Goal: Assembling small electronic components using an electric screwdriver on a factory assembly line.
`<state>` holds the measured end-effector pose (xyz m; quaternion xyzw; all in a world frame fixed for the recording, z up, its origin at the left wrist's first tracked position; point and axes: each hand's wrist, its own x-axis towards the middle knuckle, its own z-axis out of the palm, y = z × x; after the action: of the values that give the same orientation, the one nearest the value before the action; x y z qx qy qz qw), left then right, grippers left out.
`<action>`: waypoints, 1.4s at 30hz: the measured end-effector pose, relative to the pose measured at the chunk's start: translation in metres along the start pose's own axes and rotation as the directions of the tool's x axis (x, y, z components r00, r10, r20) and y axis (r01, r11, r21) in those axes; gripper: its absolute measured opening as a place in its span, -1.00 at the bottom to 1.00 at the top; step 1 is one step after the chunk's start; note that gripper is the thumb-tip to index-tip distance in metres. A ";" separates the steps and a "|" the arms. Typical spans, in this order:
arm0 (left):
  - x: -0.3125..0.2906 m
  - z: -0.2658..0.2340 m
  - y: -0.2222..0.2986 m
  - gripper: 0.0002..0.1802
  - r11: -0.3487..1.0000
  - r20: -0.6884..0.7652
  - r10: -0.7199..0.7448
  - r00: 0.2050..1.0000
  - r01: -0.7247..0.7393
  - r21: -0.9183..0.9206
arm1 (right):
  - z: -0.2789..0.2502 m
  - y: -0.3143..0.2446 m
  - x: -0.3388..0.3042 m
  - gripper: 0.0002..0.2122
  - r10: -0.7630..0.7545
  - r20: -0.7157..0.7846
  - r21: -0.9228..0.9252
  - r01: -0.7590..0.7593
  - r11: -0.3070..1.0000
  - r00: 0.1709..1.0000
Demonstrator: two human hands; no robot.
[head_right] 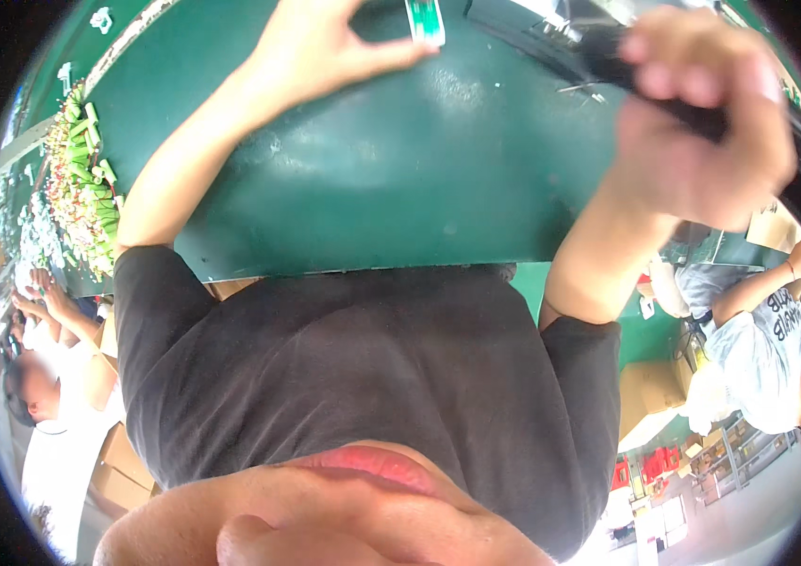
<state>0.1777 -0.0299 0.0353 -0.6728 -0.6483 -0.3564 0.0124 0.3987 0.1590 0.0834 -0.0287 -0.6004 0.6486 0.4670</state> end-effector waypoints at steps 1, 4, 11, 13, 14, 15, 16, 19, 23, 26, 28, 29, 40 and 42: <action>-0.010 -0.002 0.011 -0.55 0.999 0.063 0.013 0.998 -0.010 -0.049 | -0.008 -0.009 0.006 -0.79 -0.008 -0.021 -0.043 0.007 0.999 1.000; -0.037 0.012 0.021 -0.54 0.986 0.064 0.049 0.997 -0.038 -0.162 | -0.023 -0.005 0.022 -0.80 -0.098 -0.019 -0.220 0.091 0.971 0.995; -0.051 0.026 0.008 -0.62 0.953 -0.010 0.133 0.991 -0.130 -0.273 | -0.006 0.005 0.027 -0.80 0.162 0.066 -0.126 -0.153 0.980 0.985; -0.053 0.024 0.006 -0.63 0.959 0.025 0.121 0.992 -0.110 -0.259 | -0.001 0.009 0.024 -0.80 0.253 0.118 -0.039 -0.250 0.967 0.960; -0.053 0.023 0.006 -0.63 0.961 0.064 0.125 0.990 -0.105 -0.255 | 0.003 0.010 0.019 -0.79 0.290 0.128 -0.016 -0.291 0.957 0.948; -0.053 0.020 0.006 -0.63 0.961 0.066 0.115 0.991 -0.094 -0.259 | 0.009 0.015 0.012 -0.79 0.291 0.123 -0.019 -0.291 0.957 0.949; -0.052 0.016 0.008 -0.63 0.962 0.093 0.099 0.991 -0.072 -0.265 | 0.016 0.021 0.005 -0.79 0.293 0.119 -0.019 -0.292 0.956 0.949; -0.051 0.014 0.008 -0.63 0.970 0.103 0.117 0.988 -0.091 -0.226 | 0.036 0.035 -0.009 -0.78 0.237 0.188 -0.036 -0.234 0.972 0.953; -0.056 0.026 0.001 -0.65 0.962 0.041 0.170 0.985 -0.156 -0.222 | 0.051 0.043 -0.023 -0.78 0.202 0.279 -0.062 -0.192 0.979 0.939; -0.057 0.030 -0.002 -0.67 0.963 0.032 0.179 0.983 -0.169 -0.210 | 0.061 0.046 -0.028 -0.77 0.195 0.259 -0.071 -0.183 0.981 0.946; -0.057 0.027 0.000 -0.67 0.965 0.029 0.181 0.983 -0.172 -0.197 | 0.056 0.051 -0.027 -0.76 0.202 0.285 -0.043 -0.198 0.979 0.937; -0.056 0.024 0.001 -0.68 0.965 0.029 0.185 0.982 -0.175 -0.196 | 0.061 0.050 -0.026 -0.76 0.205 0.299 -0.031 -0.205 0.978 0.932; -0.046 0.011 0.009 -0.66 0.961 0.140 0.103 0.985 -0.062 -0.271 | 0.081 0.053 -0.020 -0.62 0.002 0.486 -0.024 0.011 1.000 0.874; -0.049 0.014 0.008 -0.66 0.966 0.151 0.101 0.983 -0.061 -0.251 | 0.083 0.053 -0.022 -0.62 0.002 0.486 -0.009 0.002 1.000 0.874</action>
<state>0.1961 -0.0670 0.0045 -0.7218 -0.5700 -0.3771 -0.1091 0.3311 0.0915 0.0522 0.1330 -0.7015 0.6322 0.3011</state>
